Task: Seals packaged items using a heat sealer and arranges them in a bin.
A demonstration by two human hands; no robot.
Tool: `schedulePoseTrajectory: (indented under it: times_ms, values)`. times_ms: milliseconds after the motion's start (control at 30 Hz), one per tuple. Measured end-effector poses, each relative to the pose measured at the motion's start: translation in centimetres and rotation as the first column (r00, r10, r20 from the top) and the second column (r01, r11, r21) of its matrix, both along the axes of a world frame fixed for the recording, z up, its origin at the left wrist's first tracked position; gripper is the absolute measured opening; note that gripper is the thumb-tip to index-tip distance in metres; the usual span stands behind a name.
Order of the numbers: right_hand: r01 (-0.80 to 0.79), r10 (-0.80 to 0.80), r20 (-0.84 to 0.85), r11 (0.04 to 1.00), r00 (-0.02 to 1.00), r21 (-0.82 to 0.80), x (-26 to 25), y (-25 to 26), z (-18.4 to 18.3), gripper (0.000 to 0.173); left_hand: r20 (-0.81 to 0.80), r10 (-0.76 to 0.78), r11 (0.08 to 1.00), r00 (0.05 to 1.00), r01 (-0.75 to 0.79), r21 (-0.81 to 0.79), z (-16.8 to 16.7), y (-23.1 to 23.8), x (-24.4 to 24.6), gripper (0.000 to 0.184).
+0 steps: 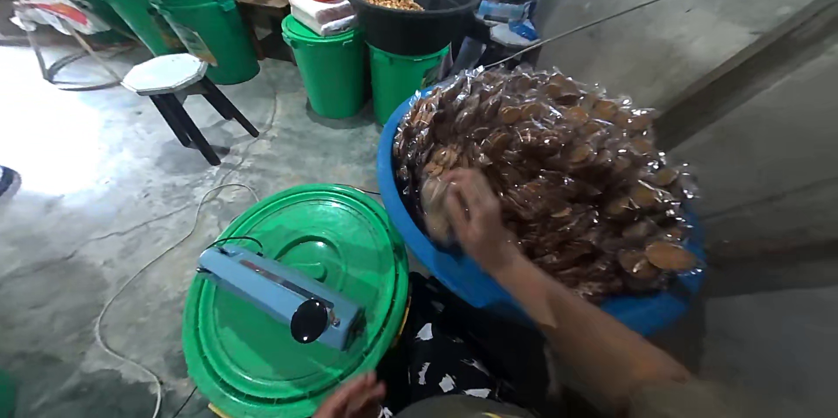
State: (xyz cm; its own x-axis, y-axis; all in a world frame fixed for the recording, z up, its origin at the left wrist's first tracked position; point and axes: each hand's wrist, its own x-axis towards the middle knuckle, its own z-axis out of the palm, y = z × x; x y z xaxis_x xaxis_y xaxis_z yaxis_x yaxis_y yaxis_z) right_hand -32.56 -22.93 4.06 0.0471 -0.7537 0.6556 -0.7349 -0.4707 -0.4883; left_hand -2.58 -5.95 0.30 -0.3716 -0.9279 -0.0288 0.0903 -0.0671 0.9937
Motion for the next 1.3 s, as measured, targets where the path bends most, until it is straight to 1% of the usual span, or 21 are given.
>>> schedulePoseTrajectory:
  times_ms: [67,100,133,200,233,300,367,433,500,533,600,700,767,800,867,933,967,1067,1133,1200,1300]
  values:
    - [-0.201,0.173,0.135,0.95,0.976,0.237,4.1,5.1,-0.1,0.025,-0.139,0.038,0.999,0.99,-0.038,0.003,-1.5,-1.3,-2.8,0.074]
    - [-0.328,0.236,0.267,0.862,0.934,0.386,5.8,6.8,-0.5,0.025,-0.125,0.074,0.997,0.989,-0.074,0.002,-2.2,-2.0,-3.8,0.093]
    - [-0.449,0.253,0.413,0.745,0.875,0.493,7.3,8.0,-1.4,0.025,-0.103,0.121,0.992,0.987,-0.117,0.042,-2.8,-2.4,-4.3,0.103]
    - [-0.643,0.163,0.667,0.503,0.727,0.578,9.3,9.4,-3.6,0.022,-0.162,0.286,0.939,0.944,-0.243,0.242,-4.4,-2.4,-4.8,0.104]
    - [-0.689,0.086,0.733,0.428,0.675,0.585,10.1,9.6,-4.4,0.019,-0.2,0.375,0.891,0.905,-0.292,0.348,-4.9,-2.2,-4.8,0.101]
    - [-0.688,0.005,0.74,0.373,0.672,0.622,11.4,9.1,-5.4,0.02,-0.171,0.477,0.826,0.862,-0.373,0.422,-5.6,-1.7,-3.9,0.09]
    - [-0.613,0.077,0.637,0.382,0.767,0.692,12.7,7.6,-5.6,0.029,0.005,0.553,0.786,0.833,-0.524,0.329,-5.4,-2.0,-2.9,0.07]
    - [-0.532,0.208,0.496,0.458,0.843,0.712,14.7,5.5,-6.0,0.034,0.181,0.625,0.741,0.759,-0.65,0.167,-5.2,-3.2,-1.8,0.061]
    - [-0.502,0.352,0.359,0.554,0.864,0.664,16.9,3.7,-7.6,0.036,0.263,0.695,0.683,0.67,-0.729,0.051,-6.1,-4.8,-0.3,0.056]
    - [-0.493,0.416,0.288,0.565,0.863,0.662,17.7,2.8,-8.2,0.041,0.282,0.714,0.658,0.641,-0.752,0.039,-6.8,-5.8,0.5,0.054]
    - [-0.414,0.454,0.171,0.516,0.874,0.75,19.0,0.5,-8.3,0.044,0.291,0.713,0.644,0.638,-0.76,0.089,-7.2,-7.5,1.7,0.051]
    - [-0.371,0.373,0.197,0.48,0.907,0.795,19.7,-3.4,-6.1,0.042,0.267,0.723,0.632,0.638,-0.766,0.117,-6.8,-9.5,3.3,0.051]
    - [-0.452,0.505,0.211,0.421,0.837,0.786,19.3,-3.7,-2.7,0.043,0.254,0.744,0.607,0.618,-0.784,0.13,-6.5,-10.6,4.4,0.052]
    - [-0.45,0.622,0.14,0.375,0.771,0.81,19.4,-3.0,-1.0,0.046,0.254,0.753,0.594,0.607,-0.793,0.136,-6.3,-11.0,4.9,0.052]
    - [-0.298,0.782,-0.092,0.339,0.616,0.892,20.2,-0.6,0.9,0.061,0.255,0.76,0.581,0.597,-0.801,0.143,-6.2,-11.7,5.5,0.052]
    - [-0.165,0.791,-0.227,0.38,0.569,0.91,21.1,1.3,0.0,0.074,0.264,0.751,0.584,0.606,-0.795,0.166,-6.1,-11.9,5.9,0.052]
    - [-0.159,0.762,-0.249,0.416,0.597,0.895,21.3,2.0,-1.0,0.076,0.268,0.751,0.576,0.603,-0.797,0.181,-6.2,-11.8,6.1,0.052]
    - [-0.284,0.679,-0.213,0.543,0.703,0.791,20.7,3.3,-3.4,0.064,0.274,0.765,0.535,0.583,-0.811,0.235,-6.6,-11.1,6.4,0.058]
    - [-0.354,0.664,-0.16,0.568,0.731,0.743,19.9,3.4,-4.4,0.061,0.259,0.774,0.512,0.578,-0.812,0.28,-7.2,-11.0,6.6,0.054]
    - [-0.395,0.655,-0.122,0.583,0.746,0.71,19.4,3.3,-5.1,0.059,0.2,0.802,0.492,0.563,-0.812,0.314,-8.1,-11.3,7.1,0.038]
    - [-0.426,0.655,-0.1,0.591,0.749,0.685,19.0,3.0,-5.3,0.057,0.079,0.872,0.422,0.484,-0.823,0.381,-7.5,-11.4,6.9,0.038]
